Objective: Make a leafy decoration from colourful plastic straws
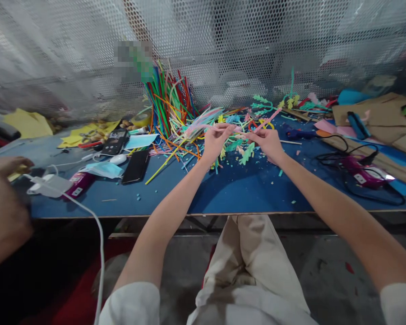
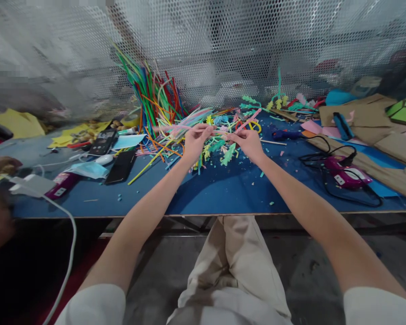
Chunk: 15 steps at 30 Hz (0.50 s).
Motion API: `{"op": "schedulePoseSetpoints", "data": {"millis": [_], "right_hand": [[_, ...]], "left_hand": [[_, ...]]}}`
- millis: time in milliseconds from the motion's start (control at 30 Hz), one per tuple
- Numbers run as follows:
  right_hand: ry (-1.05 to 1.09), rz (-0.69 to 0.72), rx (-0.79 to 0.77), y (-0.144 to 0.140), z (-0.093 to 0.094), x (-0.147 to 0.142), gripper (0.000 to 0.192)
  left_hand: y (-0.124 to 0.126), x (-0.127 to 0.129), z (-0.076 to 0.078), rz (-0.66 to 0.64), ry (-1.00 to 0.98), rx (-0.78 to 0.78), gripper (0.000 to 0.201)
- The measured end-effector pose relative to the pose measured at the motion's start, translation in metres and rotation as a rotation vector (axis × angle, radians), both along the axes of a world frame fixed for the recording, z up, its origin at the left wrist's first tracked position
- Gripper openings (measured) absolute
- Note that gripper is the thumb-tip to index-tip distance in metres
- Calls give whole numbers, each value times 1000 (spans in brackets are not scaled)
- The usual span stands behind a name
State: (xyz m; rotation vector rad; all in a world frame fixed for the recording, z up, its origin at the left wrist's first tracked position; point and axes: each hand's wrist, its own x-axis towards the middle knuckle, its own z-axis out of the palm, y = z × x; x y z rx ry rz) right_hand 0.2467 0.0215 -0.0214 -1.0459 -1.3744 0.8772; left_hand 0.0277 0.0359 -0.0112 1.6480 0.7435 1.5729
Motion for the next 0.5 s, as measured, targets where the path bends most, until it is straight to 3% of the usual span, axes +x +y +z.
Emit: {"op": "schedulePoseSetpoints", "data": {"millis": [100,233,400,500], "right_hand": [[115,-12,-2,3,-1,2,42],[272,46,-55,5,0,1,43],[522,24,-288,5,6,0,20],[622,5,-411,10,9,6,19]], "left_hand": [[4,-6,1,60,28,-9,53],[5,-8,-1,27,39,-13,59],[6,-9,-2,-51,63,14,55],[6,-13,-2,-46,133,33,51]]}}
